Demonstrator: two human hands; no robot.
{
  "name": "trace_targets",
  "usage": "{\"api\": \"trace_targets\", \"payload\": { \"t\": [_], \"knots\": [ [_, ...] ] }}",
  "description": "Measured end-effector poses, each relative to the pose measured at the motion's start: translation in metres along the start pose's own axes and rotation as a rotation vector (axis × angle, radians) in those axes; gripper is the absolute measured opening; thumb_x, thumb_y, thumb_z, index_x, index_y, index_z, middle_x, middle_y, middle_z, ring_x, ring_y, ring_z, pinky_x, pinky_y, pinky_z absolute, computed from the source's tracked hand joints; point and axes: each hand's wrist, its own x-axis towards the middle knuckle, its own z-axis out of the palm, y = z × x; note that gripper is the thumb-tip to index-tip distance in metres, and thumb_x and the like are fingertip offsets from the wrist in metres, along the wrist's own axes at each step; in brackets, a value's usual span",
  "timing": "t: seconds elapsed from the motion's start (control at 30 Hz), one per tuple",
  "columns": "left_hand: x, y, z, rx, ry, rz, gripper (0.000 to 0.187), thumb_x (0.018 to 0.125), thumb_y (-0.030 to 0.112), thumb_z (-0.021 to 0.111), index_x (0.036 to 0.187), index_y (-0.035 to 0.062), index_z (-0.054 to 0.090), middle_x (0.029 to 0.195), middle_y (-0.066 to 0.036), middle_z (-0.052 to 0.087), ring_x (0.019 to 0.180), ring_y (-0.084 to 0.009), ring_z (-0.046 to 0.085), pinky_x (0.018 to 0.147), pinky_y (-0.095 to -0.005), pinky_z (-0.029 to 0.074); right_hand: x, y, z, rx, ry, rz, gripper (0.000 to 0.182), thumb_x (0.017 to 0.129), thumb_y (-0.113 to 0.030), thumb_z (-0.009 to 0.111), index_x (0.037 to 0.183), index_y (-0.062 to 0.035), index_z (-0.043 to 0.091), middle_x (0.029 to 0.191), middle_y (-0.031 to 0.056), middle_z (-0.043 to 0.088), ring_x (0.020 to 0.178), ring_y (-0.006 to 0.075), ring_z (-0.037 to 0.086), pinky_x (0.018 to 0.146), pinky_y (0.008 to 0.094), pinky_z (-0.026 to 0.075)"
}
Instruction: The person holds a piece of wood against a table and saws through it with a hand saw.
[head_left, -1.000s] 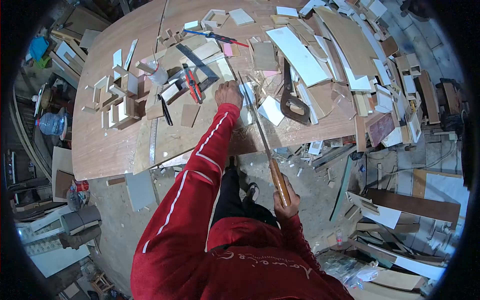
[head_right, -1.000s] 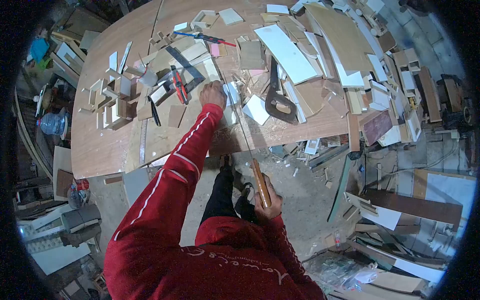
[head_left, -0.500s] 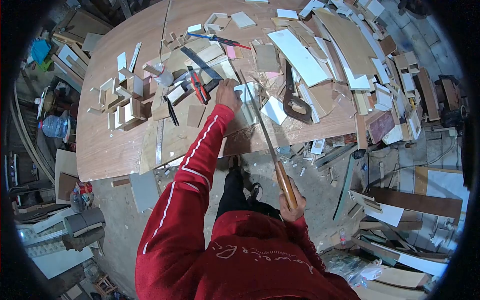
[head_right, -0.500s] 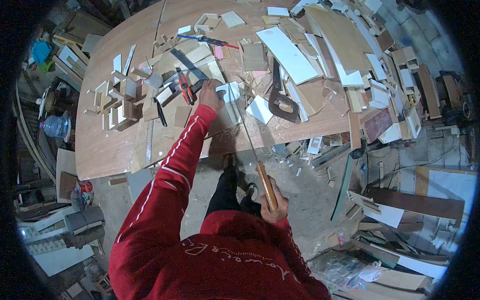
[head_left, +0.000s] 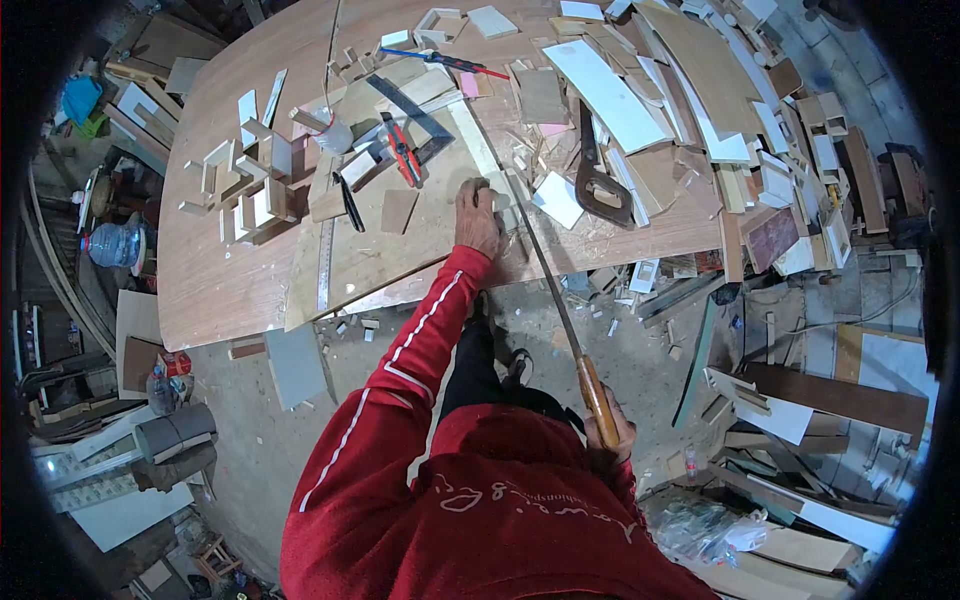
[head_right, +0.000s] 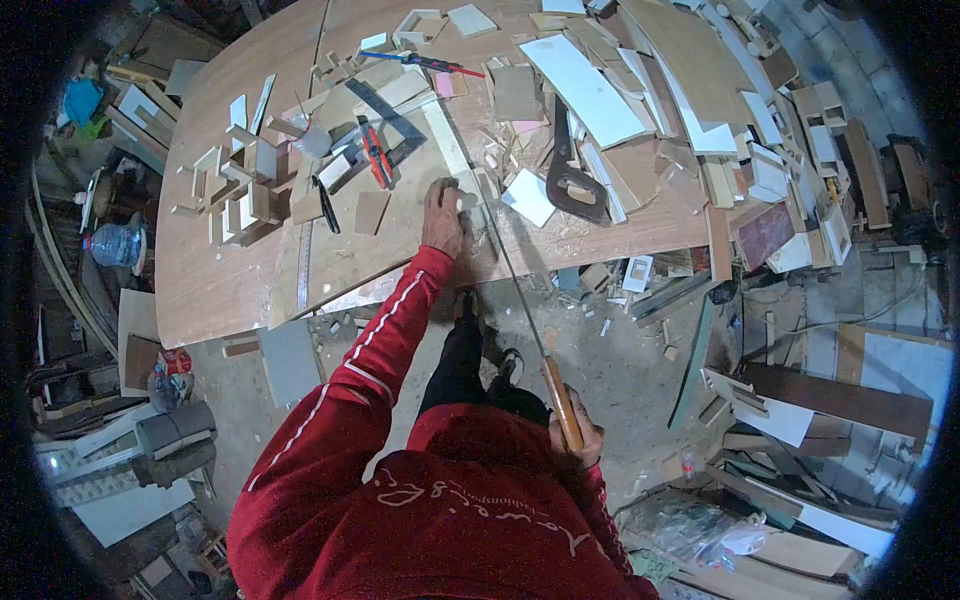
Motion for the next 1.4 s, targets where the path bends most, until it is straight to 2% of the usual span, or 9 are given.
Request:
{"api": "trace_targets", "payload": {
  "t": [0.2,0.27,0.37,0.4,0.83,0.9,1.13,1.2,1.4],
  "knots": [
    [-0.002,-0.012,-0.002,0.006,-0.081,0.037,0.037,0.067,0.000,0.062,0.102,0.0025,0.053,0.122,-0.022,0.048,0.118,-0.0411,0.044,0.101,-0.0458,0.037,-0.014,0.013,-0.007,0.073,0.082,0.104,0.038,0.078,0.000,0.068,0.116,-0.0014,0.062,0.098,0.0091,0.070,0.081,0.0161,0.067,0.068,0.0294,0.053],
    [0.002,-0.016,-0.008,-0.030,-0.170,0.034,0.040,0.064,0.002,0.066,0.102,0.0035,0.054,0.121,-0.021,0.051,0.117,-0.0410,0.045,0.101,-0.0450,0.038,-0.010,0.002,-0.026,0.519,-0.091,0.515,0.038,0.080,0.001,0.066,0.118,0.0014,0.061,0.089,0.0037,0.065,0.072,0.0101,0.059,0.064,0.0251,0.048],
    [0.007,-0.021,-0.009,-0.027,-0.204,-0.023,0.039,0.064,0.002,0.066,0.101,0.0012,0.055,0.120,-0.020,0.051,0.116,-0.0395,0.045,0.101,-0.0452,0.038,-0.039,0.053,-0.008,0.679,0.069,0.650,0.041,0.081,0.001,0.064,0.121,0.0033,0.058,0.082,0.0001,0.058,0.065,0.0063,0.049,0.058,0.0220,0.042],
    [0.007,-0.020,-0.011,-0.026,-0.206,-0.024,0.039,0.064,0.002,0.066,0.101,0.0012,0.055,0.120,-0.020,0.051,0.116,-0.0395,0.045,0.101,-0.0452,0.038,-0.002,-0.005,-0.025,0.528,-0.008,0.540,0.041,0.082,0.001,0.063,0.122,0.0040,0.058,0.082,0.0008,0.058,0.065,0.0067,0.050,0.059,0.0232,0.043],
    [0.022,-0.001,-0.028,0.195,-0.308,-0.084,0.064,0.063,0.013,0.075,0.122,0.0069,0.051,0.126,-0.018,0.048,0.122,-0.0355,0.042,0.100,-0.0466,0.037,0.025,-0.001,0.004,0.656,0.059,0.454,0.044,0.081,0.009,0.059,0.125,0.0061,0.055,0.118,0.0169,0.062,0.104,0.0207,0.060,0.086,0.0306,0.048],
    [0.025,-0.001,-0.029,0.180,-0.324,-0.115,0.067,0.063,0.013,0.075,0.124,0.0072,0.050,0.127,-0.017,0.047,0.122,-0.0355,0.042,0.100,-0.0464,0.037,0.028,0.004,0.010,0.663,0.077,0.343,0.046,0.082,0.001,0.061,0.128,0.0046,0.053,0.077,-0.0011,0.057,0.054,0.0038,0.044,0.048,0.0182,0.035],
    [0.029,-0.004,-0.024,0.078,-0.258,-0.062,0.075,0.060,0.013,0.077,0.128,0.0064,0.047,0.124,-0.018,0.043,0.115,-0.0377,0.042,0.097,-0.0460,0.040,0.029,0.007,0.014,0.562,0.093,0.339,0.044,0.083,0.001,0.060,0.127,0.0030,0.055,0.077,-0.0011,0.057,0.055,0.0034,0.044,0.049,0.0177,0.036],
    [0.030,-0.002,-0.024,0.089,-0.272,-0.058,0.075,0.060,0.013,0.078,0.128,0.0062,0.047,0.123,-0.018,0.043,0.114,-0.0378,0.042,0.096,-0.0464,0.040,0.027,0.011,0.012,0.540,0.039,0.386,0.044,0.082,0.007,0.061,0.125,0.0068,0.054,0.121,0.0195,0.060,0.105,0.0221,0.061,0.084,0.0307,0.050],
    [0.035,0.001,-0.032,0.246,-0.386,-0.161,0.077,0.060,0.024,0.081,0.128,0.0073,0.049,0.122,-0.014,0.044,0.116,-0.0341,0.041,0.091,-0.0530,0.041,0.032,0.008,0.016,0.538,0.050,0.376,0.044,0.083,0.006,0.060,0.126,0.0079,0.053,0.121,0.0195,0.060,0.105,0.0214,0.061,0.088,0.0299,0.048]
  ]
}}
